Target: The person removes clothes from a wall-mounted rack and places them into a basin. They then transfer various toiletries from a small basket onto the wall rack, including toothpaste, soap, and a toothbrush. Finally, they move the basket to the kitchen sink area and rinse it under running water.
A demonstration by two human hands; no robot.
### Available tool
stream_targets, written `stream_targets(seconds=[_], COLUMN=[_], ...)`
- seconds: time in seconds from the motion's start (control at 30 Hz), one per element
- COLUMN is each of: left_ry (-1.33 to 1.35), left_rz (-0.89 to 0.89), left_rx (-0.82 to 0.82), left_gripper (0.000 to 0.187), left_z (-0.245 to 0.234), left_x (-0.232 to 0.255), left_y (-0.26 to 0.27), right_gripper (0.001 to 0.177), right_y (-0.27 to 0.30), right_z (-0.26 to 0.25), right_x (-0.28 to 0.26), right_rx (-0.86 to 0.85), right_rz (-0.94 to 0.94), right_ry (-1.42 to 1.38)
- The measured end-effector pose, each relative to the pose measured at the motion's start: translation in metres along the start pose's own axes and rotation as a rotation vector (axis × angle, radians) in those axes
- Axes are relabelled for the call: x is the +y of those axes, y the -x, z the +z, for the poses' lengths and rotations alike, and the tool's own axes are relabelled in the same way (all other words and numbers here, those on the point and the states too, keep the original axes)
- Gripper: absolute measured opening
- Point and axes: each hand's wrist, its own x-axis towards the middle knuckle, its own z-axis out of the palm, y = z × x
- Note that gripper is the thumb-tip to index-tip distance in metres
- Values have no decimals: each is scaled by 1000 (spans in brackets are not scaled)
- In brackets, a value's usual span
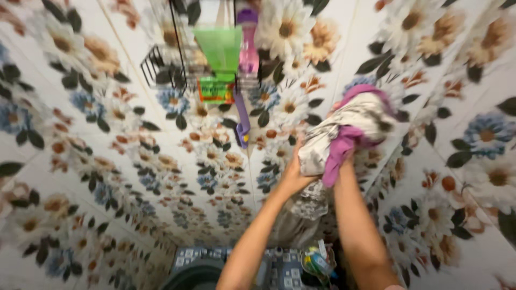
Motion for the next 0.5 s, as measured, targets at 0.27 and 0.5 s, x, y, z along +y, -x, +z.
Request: stream_targets(seconds=[0.27, 0.5], left_ry=[162, 533], left_rz=[-466, -612], left_rx=[51, 270], left_gripper=[38, 49], left_z=[-59, -150], left_x=[-116, -93], left_y=[196, 321], right_gripper=[46, 41], right_y=[71, 152], right_z=[-32, 3], right_x=[90, 90], right_rx=[-365, -699], right_rz=[442, 716], right_ry=[149, 279])
